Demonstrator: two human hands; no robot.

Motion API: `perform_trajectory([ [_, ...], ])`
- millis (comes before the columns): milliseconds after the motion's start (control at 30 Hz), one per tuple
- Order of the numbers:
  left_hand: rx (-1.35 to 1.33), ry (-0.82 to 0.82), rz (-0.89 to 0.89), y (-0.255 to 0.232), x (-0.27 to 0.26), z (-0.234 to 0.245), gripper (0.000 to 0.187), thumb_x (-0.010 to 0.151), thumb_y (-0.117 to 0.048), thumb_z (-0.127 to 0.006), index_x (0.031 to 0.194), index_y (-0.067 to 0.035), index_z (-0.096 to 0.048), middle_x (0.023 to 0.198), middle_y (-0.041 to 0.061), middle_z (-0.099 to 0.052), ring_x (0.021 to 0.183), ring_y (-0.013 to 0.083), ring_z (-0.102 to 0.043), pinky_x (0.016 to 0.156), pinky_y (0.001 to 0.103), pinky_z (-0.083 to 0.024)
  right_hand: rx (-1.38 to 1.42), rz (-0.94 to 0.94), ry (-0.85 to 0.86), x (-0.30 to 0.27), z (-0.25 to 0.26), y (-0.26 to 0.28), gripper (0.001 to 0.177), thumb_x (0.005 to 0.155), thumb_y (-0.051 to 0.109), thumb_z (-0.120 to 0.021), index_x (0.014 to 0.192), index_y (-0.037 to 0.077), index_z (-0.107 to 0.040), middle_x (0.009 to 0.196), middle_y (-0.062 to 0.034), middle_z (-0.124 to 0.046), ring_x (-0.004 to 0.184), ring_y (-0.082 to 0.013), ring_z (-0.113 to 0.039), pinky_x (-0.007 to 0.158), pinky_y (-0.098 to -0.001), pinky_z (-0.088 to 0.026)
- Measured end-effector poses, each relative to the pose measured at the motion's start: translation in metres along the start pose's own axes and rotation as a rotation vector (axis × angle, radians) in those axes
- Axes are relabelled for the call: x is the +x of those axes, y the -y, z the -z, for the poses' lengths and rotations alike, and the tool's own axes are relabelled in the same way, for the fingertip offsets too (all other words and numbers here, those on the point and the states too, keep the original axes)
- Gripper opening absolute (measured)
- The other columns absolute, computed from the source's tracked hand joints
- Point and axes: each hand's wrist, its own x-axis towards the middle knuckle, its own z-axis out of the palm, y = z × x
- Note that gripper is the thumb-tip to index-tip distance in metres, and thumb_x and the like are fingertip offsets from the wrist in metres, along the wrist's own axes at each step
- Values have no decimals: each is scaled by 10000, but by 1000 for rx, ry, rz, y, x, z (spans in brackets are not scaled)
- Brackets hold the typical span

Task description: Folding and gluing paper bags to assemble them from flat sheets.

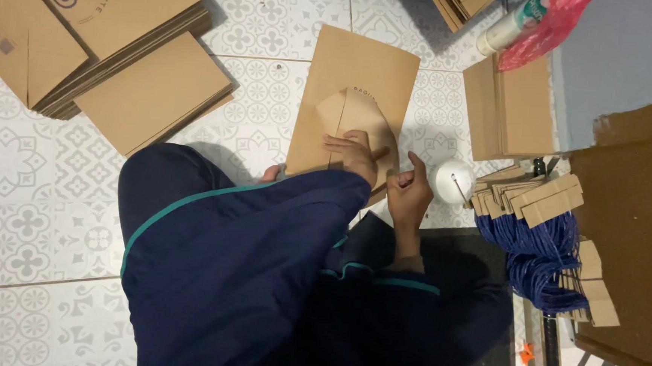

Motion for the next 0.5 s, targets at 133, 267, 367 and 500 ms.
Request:
perform_trajectory([
  [133, -64, -14, 67, -7, 18, -3, 748, 998, -93, -590, 1552, -268, -120, 1497, 332, -308, 1321, 683, -349, 979, 803, -396, 18, -14, -2, 1, 0, -1, 595, 746, -38, -690, 1337, 32, -672, 712, -92, -593, 750, -244, -665, 763, -397, -560],
  [267, -122, -28, 132, -12, 32, -7, 691, 991, -90, -599, 1527, -206, -177, 1481, 335, -348, 1312, 666, -378, 975, 796, -403, 67, -63, 11, 2, 2, -7, 600, 762, -29, -697, 1355, 55, -664, 743, -89, -612, 789, -220, -655, 795, -396, -555],
  [367, -158, -38, 182, -2, 14, -6, 652, 986, -87, -605, 1508, -160, -221, 1468, 337, -377, 1305, 653, -399, 971, 791, -407, 133, -86, 70, 1, 3, 4, 544, 809, -12, -659, 1353, 10, -645, 771, -78, -591, 814, -211, -627, 822, -430, -548],
  [500, -214, -58, 243, -16, 34, -14, 605, 979, -83, -613, 1482, -98, -279, 1452, 340, -417, 1295, 637, -428, 967, 784, -414, 80, -35, 56, -4, -1, -3, 546, 789, -32, -678, 1329, 52, -688, 745, -118, -631, 761, -244, -656, 744, -400, -556],
])
